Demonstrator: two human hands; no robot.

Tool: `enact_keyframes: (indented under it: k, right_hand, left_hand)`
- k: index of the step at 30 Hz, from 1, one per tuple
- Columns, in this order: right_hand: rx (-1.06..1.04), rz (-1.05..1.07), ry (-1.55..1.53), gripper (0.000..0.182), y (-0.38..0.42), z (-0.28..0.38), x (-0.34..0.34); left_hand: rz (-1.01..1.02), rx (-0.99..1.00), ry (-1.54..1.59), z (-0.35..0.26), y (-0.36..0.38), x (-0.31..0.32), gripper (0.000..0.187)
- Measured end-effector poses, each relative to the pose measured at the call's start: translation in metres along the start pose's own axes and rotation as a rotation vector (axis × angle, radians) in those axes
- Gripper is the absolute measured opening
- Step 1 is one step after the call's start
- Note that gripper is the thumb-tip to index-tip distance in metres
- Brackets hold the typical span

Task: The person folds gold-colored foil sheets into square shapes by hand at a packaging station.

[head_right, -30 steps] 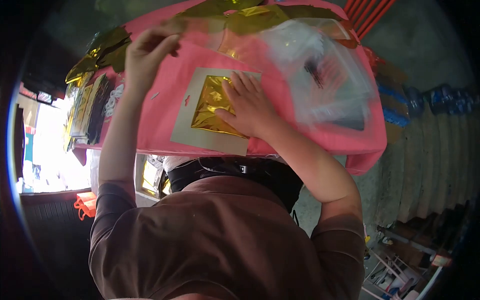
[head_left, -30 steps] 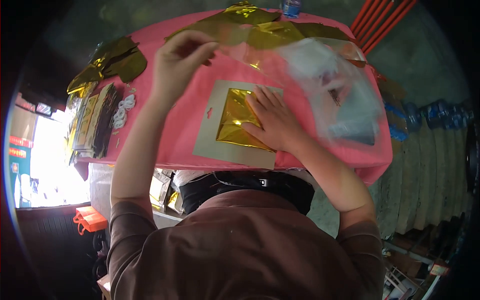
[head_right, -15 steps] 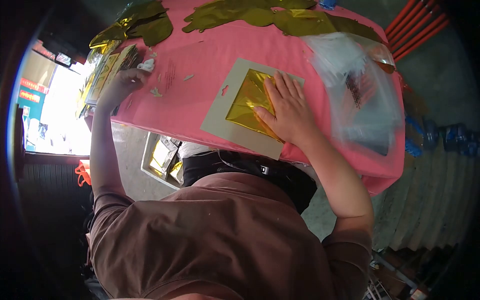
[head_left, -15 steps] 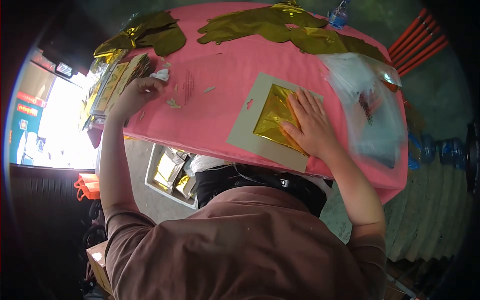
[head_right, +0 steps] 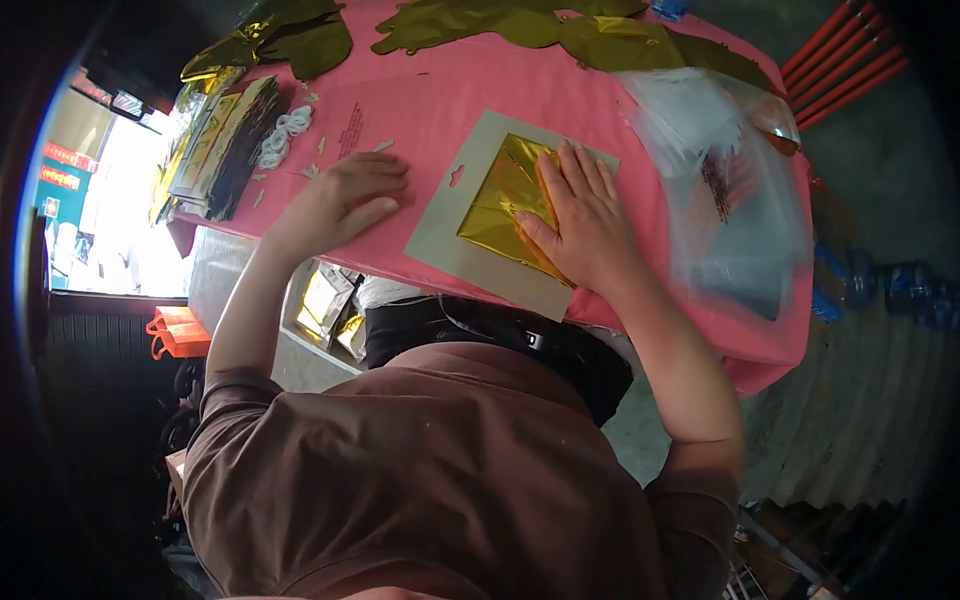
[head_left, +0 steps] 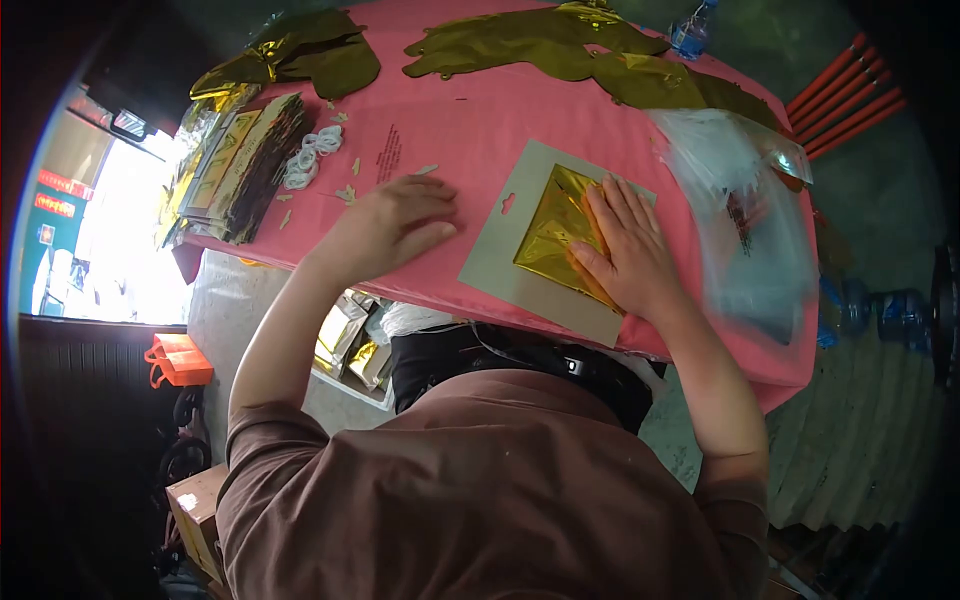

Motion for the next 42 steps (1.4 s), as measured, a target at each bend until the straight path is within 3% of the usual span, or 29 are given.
enact_keyframes:
  k: [4, 8, 10, 14, 17, 20, 22, 28, 41, 42]
  right_hand:
    - [0.004, 0.015, 0.006, 0.066, 0.000, 0.000, 0.000]
    - [-0.004, 0.020, 0.004, 0.066, -0.001, 0.000, -0.001]
    - [0.006, 0.035, 0.001, 0.066, -0.001, 0.001, -0.002]
    - [0.006, 0.039, -0.005, 0.067, 0.000, 0.000, -0.001]
    - [0.008, 0.031, -0.011, 0.066, -0.001, 0.000, -0.001]
    - [0.009, 0.023, -0.012, 0.066, -0.001, 0.000, -0.001]
    - [0.009, 0.021, -0.026, 0.066, -0.001, 0.001, -0.001]
    - [-0.006, 0.015, -0.018, 0.067, -0.002, 0.000, 0.001]
    - [-0.072, 0.033, -0.055, 0.067, -0.038, 0.022, 0.012]
    - [-0.078, 0.030, -0.053, 0.067, -0.039, 0.022, 0.011]
  left_hand:
    - [0.080, -0.201, 0.133, -0.008, 0.009, -0.018, 0.017]
    - [0.046, -0.114, 0.065, -0.013, -0.006, -0.013, 0.018]
    - [-0.034, -0.299, 0.184, -0.014, -0.024, 0.000, 0.021]
    - [-0.131, -0.225, 0.146, 0.006, -0.056, 0.030, 0.026]
    - [-0.135, -0.353, 0.064, 0.008, -0.071, 0.036, 0.031]
    - [-0.034, -0.493, 0.236, 0.009, -0.078, 0.032, 0.033]
    - [0.044, -0.557, 0.525, 0.017, -0.077, 0.031, 0.029]
    - [-0.039, -0.539, 0.485, 0.016, -0.073, 0.038, 0.018]
    - [-0.198, -0.552, 0.474, 0.034, -0.045, 0.020, 0.019]
    - [-0.256, -0.495, 0.229, 0.033, -0.041, 0.018, 0.022]
Point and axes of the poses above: each hand's wrist, its own y-axis away from the middle knuckle, its own x-axis out of the palm, z = x × y, the point moved 1 cm from there along -y, towards the middle knuckle, and after that the axes turned 15 degrees about y, right-handed, at the moved point
